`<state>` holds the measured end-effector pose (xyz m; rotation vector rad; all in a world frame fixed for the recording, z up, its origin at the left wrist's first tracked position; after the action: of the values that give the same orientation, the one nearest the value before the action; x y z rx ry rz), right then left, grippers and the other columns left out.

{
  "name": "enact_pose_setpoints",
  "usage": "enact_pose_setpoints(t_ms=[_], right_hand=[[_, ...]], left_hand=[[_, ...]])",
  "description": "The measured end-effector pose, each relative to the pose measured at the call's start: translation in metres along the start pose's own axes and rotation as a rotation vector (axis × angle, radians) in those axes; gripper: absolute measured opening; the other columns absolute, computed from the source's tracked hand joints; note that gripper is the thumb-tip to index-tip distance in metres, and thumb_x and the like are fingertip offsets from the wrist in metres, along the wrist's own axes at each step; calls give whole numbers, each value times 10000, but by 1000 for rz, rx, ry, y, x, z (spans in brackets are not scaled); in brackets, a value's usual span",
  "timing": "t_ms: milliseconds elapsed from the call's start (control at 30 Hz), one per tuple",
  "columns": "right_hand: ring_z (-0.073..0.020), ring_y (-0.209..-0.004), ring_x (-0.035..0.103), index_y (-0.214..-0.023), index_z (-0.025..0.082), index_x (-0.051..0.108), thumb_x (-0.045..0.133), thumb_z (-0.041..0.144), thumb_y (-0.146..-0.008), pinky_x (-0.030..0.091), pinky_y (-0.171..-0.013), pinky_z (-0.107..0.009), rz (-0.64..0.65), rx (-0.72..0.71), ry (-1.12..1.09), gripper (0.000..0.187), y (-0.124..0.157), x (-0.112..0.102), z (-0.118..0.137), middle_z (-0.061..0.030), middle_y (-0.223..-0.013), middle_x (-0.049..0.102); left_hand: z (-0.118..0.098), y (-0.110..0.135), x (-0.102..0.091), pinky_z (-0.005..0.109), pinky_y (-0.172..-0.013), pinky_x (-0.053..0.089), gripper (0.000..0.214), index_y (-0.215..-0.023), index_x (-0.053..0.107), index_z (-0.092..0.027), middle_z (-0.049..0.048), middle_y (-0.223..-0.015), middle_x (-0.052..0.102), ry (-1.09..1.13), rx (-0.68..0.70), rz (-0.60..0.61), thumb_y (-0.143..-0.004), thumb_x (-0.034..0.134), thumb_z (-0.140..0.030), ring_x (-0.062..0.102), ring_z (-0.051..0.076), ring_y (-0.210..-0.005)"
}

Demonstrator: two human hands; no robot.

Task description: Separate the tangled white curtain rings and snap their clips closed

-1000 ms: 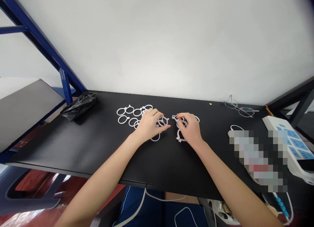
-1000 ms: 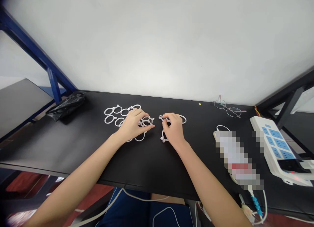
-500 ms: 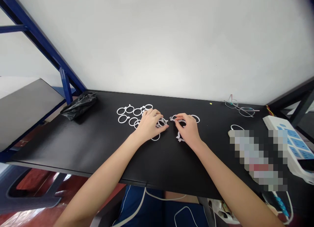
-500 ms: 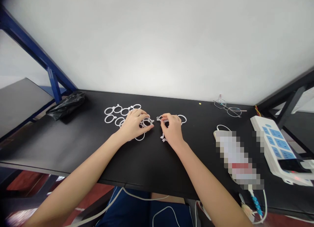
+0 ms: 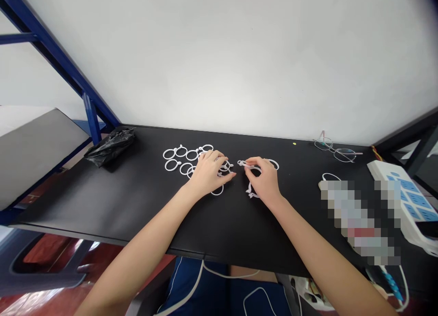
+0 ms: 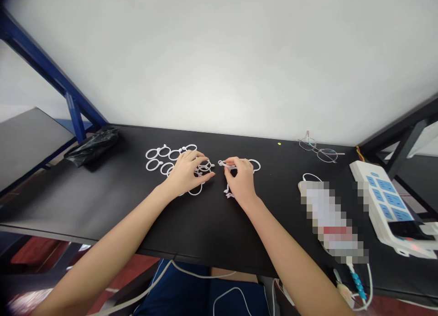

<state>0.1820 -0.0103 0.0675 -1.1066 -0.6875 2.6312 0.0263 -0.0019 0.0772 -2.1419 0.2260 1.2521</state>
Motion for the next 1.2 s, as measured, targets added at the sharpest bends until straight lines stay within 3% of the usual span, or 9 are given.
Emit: enact_pose_setpoints(t_ms=[100,333,533,600,800,933,1067,1200], right_hand=[[-240,-819,624,-791,229,605,608,192,-795,470,-786,-395,-57,-2,6,37,0,-8,3,-41,-808,685],[-200,-737,597,-741,227,581,627,209,-799,476,-721,-348,-150,-28,-13,76,2,-18,10,-21,-745,628],[-141,-558,474,-726,228,588,651,266,-820,410,-527,-292,-202,-4,-97,119,3,-25,12,8,-658,565],[-127,-535,474,-733,226,581,653,300,-836,413,-494,-282,-190,20,-199,146,4,-23,12,4,-683,592],[-163,-689,641,-808,233,560,689,320,-821,556,-570,-287,-155,92,-462,155,10,-13,13,-18,-792,648],[-163,-677,677,-863,232,567,693,297,-819,593,-617,-310,-72,74,-490,149,12,-3,17,-17,-825,670],[-201,-736,726,-936,235,577,694,305,-825,613,-621,-326,-6,67,-518,176,14,5,19,-33,-872,703],[-206,-753,745,-1021,246,593,671,311,-853,621,-640,-324,41,30,-506,196,16,8,26,-34,-893,723]], left_hand=[[-1,0,-1,441,-947,410,334,-1066,639,-183,88,-1082,642,6,5,-13,-835,686,-420,568,261,-1030],[-2,1,-2,433,-940,409,325,-1060,636,-173,88,-1063,651,12,25,-20,-854,666,-422,577,255,-1009],[-21,0,-13,393,-887,439,230,-1067,622,-181,82,-1007,675,111,167,-99,-915,593,-351,599,224,-951],[-27,1,-17,382,-860,452,230,-1086,613,-178,85,-987,679,143,203,-121,-925,575,-338,603,217,-917],[-28,2,-19,371,-834,472,318,-1212,549,-161,100,-1006,676,178,203,-142,-941,548,-327,607,213,-898],[-29,4,-21,358,-837,461,262,-1181,568,-154,106,-1019,683,184,228,-162,-967,505,-291,610,211,-924],[-29,2,-18,348,-812,439,247,-1046,620,-160,93,-944,699,178,218,-98,-1007,388,-234,607,200,-871],[-27,2,-15,351,-821,431,272,-1076,616,-148,81,-877,700,162,211,-97,-1011,361,-215,600,191,-797]])
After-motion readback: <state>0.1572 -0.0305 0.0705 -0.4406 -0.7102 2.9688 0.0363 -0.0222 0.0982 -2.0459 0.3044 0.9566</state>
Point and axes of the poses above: each hand's wrist, its own y-axis away from the middle knuckle, its own x-axis out of the palm, z = x × y, the point moved 10 cm from there along -y, towards the middle knuckle
